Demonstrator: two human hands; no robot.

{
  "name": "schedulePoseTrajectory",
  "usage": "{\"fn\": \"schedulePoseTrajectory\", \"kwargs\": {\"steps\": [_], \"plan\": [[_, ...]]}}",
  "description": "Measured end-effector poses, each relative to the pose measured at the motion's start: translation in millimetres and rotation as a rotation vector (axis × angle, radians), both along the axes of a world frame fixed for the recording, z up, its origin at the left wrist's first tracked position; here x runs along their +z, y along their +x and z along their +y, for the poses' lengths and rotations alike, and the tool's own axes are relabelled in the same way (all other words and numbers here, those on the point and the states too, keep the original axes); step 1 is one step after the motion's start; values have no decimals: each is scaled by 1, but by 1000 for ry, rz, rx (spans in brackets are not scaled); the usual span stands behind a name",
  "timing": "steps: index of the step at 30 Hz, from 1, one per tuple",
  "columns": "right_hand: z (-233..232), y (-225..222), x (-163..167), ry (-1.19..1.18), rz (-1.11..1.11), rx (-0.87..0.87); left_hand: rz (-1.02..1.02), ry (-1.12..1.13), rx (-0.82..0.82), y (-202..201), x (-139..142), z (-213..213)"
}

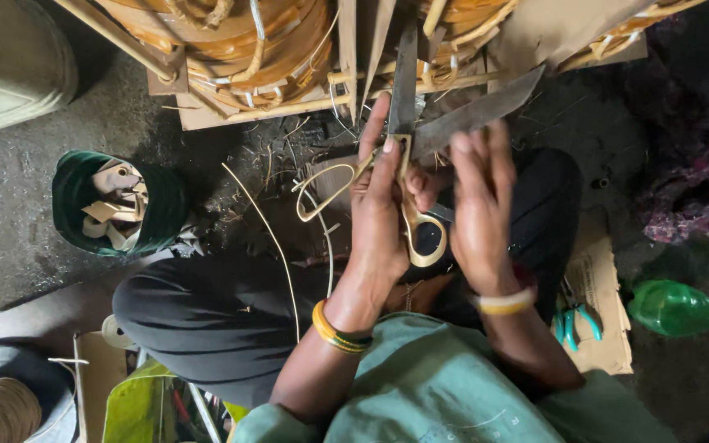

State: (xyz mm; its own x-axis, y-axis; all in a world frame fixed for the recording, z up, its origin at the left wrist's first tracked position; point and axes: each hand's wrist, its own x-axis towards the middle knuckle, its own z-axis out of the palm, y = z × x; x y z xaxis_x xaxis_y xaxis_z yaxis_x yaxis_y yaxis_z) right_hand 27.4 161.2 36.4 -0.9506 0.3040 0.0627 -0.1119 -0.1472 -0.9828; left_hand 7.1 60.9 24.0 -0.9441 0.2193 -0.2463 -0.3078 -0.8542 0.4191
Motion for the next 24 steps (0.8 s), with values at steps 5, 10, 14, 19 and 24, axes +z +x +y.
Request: {"fn": "schedulePoseTrajectory", "kwargs": {"steps": [5,10,14,19,24], "plan": [[2,32,-10,708,610,-524,-37,19,16,3,0,8],[-15,32,-6,153,1296,-1200,-70,26,17,4,-4,14],[-18,7,-11,324,1316,-1144,-71,-6,30,1,-3,20],[-7,11,-41,755,1182,-974,-91,8,20,1,2,19],[-8,30,-27,822,1171,-807,-106,-21,6,-3,2,16]]}}
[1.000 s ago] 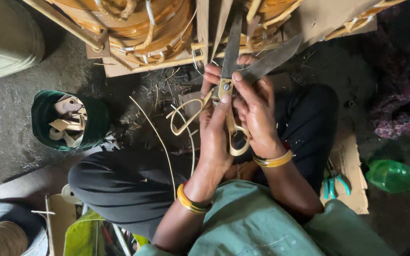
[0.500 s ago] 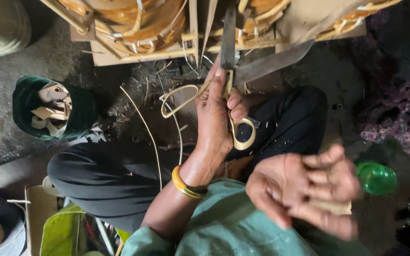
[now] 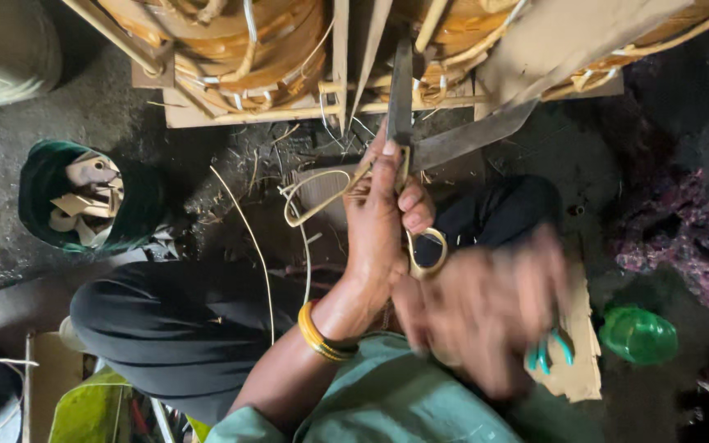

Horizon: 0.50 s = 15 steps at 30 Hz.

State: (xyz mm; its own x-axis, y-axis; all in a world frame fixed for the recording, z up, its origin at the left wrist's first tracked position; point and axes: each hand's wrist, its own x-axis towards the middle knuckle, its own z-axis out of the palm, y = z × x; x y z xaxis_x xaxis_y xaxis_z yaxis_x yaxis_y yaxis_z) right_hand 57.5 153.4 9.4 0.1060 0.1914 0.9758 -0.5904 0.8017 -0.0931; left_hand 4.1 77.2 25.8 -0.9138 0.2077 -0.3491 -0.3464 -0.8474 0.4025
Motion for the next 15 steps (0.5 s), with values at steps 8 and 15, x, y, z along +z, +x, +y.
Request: {"fn": "schedulePoseTrajectory", "kwargs": {"steps": [8,15], "plan": [[-18,-12,60,303,-754,96,19,10,-42,-12,5,-11],[-26,-23,59,255,-916,207,-62,-239,-130,-18,-15,-15]]}}
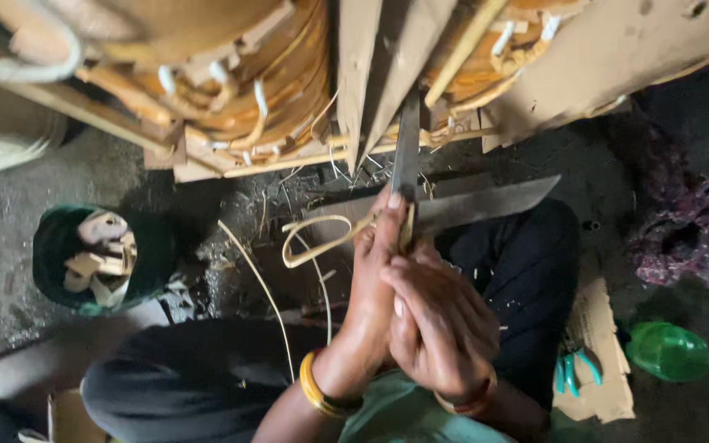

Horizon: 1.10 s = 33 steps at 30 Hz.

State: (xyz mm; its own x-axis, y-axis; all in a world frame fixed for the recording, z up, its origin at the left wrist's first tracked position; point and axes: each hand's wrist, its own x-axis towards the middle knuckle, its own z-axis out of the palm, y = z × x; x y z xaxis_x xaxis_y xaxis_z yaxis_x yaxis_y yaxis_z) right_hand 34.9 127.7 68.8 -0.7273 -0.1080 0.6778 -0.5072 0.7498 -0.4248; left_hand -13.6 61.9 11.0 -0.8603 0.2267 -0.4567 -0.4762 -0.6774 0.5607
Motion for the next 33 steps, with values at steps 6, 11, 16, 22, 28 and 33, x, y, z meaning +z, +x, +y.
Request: {"fn": "schedulePoseTrajectory", "kwargs": {"steps": [6,11,16,22,28,33], "plan": [[5,-2,-13,24,-142,52,-115,39,-78,-11,-5,-9],[13,3,-18,66,-212,102,-202,133,-75,-11,1,-7],[7,0,-36,-9,-77,93,-124,144,-82,-18,4,-11],[1,0,-47,80,-54,10,-111,0,-129,-26,-9,-15],[-10,-6,-59,152,5,-16,13,-7,-141,-26,-36,-22],[-13,-10,-37,146,44,64,-71,120,-166,-29,-22,-26]]}}
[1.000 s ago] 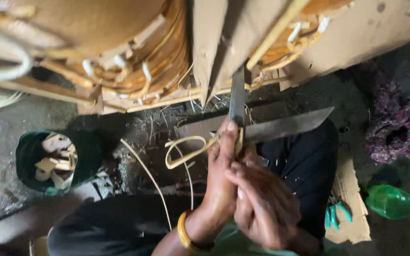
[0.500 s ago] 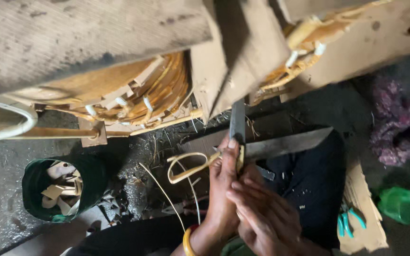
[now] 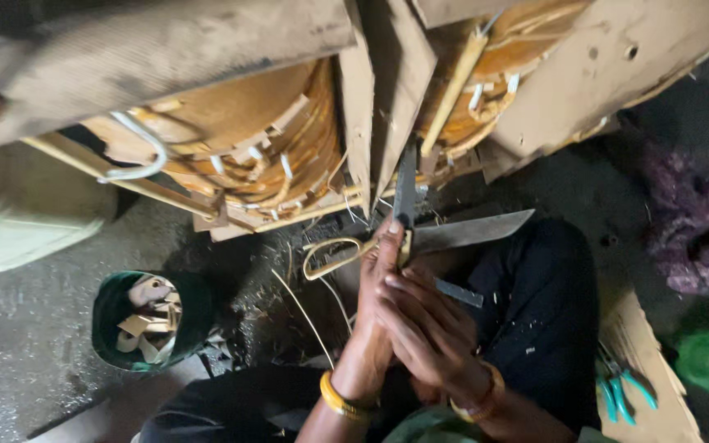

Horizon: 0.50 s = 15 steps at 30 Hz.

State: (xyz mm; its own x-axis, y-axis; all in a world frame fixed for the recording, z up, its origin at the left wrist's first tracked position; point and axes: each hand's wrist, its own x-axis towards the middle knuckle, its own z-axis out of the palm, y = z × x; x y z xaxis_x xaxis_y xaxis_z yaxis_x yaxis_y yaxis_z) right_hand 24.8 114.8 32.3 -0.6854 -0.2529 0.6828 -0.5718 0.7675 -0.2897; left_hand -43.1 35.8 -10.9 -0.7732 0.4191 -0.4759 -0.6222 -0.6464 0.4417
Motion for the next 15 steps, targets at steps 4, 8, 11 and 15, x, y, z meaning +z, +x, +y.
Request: {"fn": "schedulePoseTrajectory", "kwargs": {"steps": [4,8,11,15], "plan": [[5,9,36,-75,-30,67,-150,107,47,9,26,4],[6,6,55,-204,-12,-17,-52,238,50,10,45,9],[4,3,59,-277,22,-28,-187,200,55,12,51,10],[-4,3,53,-242,8,-116,-196,199,40,10,50,5]]}}
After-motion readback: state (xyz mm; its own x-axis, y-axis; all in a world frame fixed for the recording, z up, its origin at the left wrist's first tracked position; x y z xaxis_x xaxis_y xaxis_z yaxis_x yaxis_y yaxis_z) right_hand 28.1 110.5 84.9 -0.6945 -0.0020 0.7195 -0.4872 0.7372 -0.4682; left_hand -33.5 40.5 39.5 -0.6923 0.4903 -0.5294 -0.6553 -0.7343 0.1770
